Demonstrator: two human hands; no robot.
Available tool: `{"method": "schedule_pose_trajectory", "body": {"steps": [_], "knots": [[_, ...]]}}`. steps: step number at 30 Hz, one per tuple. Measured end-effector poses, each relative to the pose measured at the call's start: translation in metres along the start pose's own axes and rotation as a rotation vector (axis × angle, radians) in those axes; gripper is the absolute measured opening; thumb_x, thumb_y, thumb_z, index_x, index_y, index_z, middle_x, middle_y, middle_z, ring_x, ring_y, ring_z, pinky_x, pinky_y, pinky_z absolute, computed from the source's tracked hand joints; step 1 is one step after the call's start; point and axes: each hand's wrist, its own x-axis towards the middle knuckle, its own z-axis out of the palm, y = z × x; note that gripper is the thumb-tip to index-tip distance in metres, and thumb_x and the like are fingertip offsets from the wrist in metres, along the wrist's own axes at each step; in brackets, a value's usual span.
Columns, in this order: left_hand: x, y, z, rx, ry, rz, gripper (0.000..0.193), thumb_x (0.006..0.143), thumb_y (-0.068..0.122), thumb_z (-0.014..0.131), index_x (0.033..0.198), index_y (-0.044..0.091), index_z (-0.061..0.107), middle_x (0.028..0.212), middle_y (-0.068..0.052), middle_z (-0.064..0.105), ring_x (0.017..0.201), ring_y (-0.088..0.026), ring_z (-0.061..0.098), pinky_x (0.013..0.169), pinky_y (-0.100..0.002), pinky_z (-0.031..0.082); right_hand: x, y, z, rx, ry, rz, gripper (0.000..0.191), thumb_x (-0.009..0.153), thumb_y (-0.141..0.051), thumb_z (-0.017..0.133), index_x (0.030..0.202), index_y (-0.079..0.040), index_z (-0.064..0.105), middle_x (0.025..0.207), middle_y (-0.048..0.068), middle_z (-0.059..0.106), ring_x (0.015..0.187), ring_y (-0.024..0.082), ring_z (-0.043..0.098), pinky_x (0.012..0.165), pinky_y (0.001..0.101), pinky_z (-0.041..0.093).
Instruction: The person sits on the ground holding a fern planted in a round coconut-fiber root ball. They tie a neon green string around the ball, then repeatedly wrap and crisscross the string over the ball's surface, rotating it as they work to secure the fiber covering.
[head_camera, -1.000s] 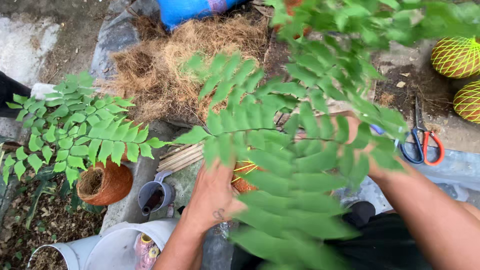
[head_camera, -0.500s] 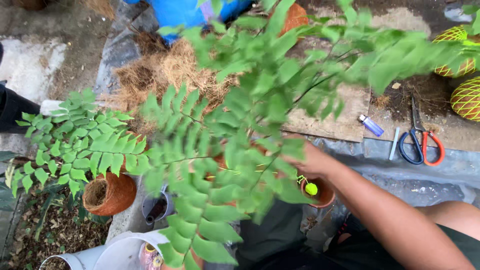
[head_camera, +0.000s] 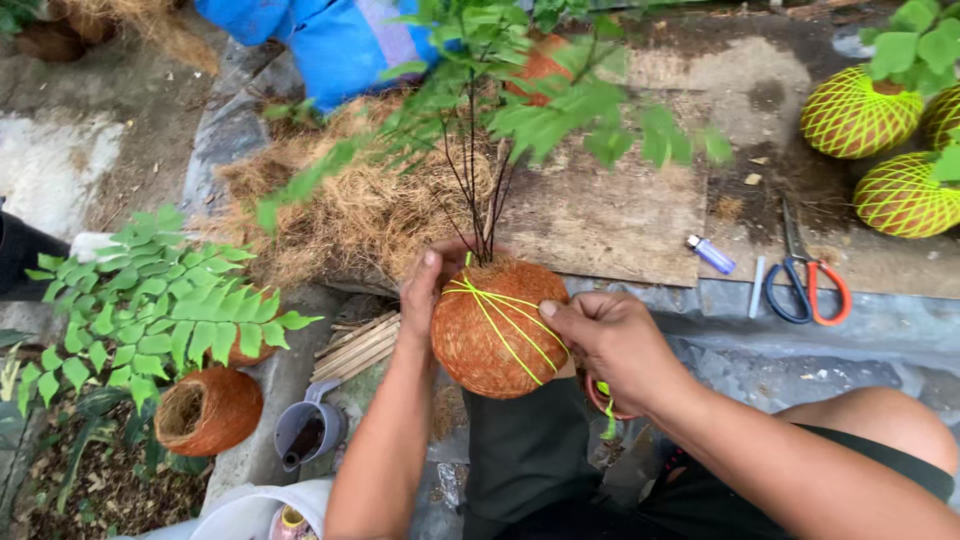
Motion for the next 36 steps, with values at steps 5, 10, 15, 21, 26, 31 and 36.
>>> {"method": "schedule_pose_trajectory", "body": {"steps": [5,10,15,21,26,31,36], "knots": [[-0.046,0.048,-0.004,0.578,-0.076,0.233,0.067,0.102,0.047,0.059,0.136,-0.011,0.060,0.135,-0.029,0.064,0.128,-0.038,0.060,0.109,-0.048,0.046,0.007,0.015,0.009,0.000,-0.004,-0.103,0.034,0.093,-0.026,0.071,0.066,-0.006,0.063,0.060,-0.005,0.056,0.053,0.005,0.043,0.047,0.0269,0.035],[-0.064,0.080,0.015,0.928,0.071,0.008,0.065,0.095,0.048,0.069,0.122,-0.010,0.060,0.114,-0.028,0.068,0.107,-0.038,0.066,0.092,-0.045,0.051,0.007,0.034,0.032,-0.147,-0.105,-0.154,0.039,0.096,-0.028,0.072,0.065,-0.007,0.059,0.062,-0.006,0.050,0.058,0.005,0.037,0.050,0.0269,0.031],[-0.050,0.082,0.013,0.663,0.146,-0.158,0.050,0.090,0.044,0.068,0.113,0.000,0.070,0.100,-0.016,0.078,0.091,-0.024,0.074,0.082,-0.038,0.056,-0.001,0.034,0.026,-0.156,-0.184,-0.164,0.033,0.100,-0.034,0.061,0.077,-0.011,0.068,0.069,-0.009,0.060,0.066,0.001,0.049,0.060,0.0228,0.041],[-0.052,0.059,-0.006,0.433,0.081,-0.104,0.041,0.090,0.034,0.072,0.113,0.000,0.070,0.101,-0.013,0.077,0.091,-0.018,0.071,0.084,-0.035,0.057,-0.041,0.058,-0.007,-0.408,-0.079,-0.214,0.041,0.098,-0.026,0.062,0.064,-0.007,0.051,0.059,-0.007,0.043,0.058,0.004,0.037,0.049,0.0281,0.033],[-0.046,0.032,-0.025,0.850,-0.034,0.011,0.030,0.099,0.031,0.070,0.108,0.003,0.074,0.100,-0.012,0.076,0.092,-0.020,0.068,0.085,-0.035,0.053,-0.055,0.089,-0.015,-0.272,-0.082,-0.400,0.040,0.098,-0.013,0.063,0.063,-0.006,0.046,0.059,-0.008,0.041,0.058,0.004,0.034,0.049,0.0277,0.030],[-0.045,0.024,-0.030,0.292,-0.017,0.058,0.040,0.090,0.027,0.073,0.122,0.004,0.067,0.113,-0.007,0.073,0.103,-0.016,0.068,0.092,-0.033,0.055,-0.059,0.100,-0.018,-0.278,-0.106,-0.413,0.041,0.098,-0.011,0.062,0.061,-0.006,0.047,0.055,-0.007,0.040,0.053,0.005,0.034,0.046,0.0279,0.029],[-0.049,0.031,-0.031,0.434,0.032,-0.123,0.037,0.095,0.029,0.067,0.123,0.005,0.073,0.104,-0.005,0.075,0.096,-0.013,0.066,0.089,-0.031,0.055,-0.045,0.106,-0.015,-0.327,-0.102,-0.478,0.039,0.099,-0.012,0.062,0.064,-0.005,0.045,0.058,-0.007,0.040,0.056,0.004,0.035,0.048,0.0275,0.032]]}}
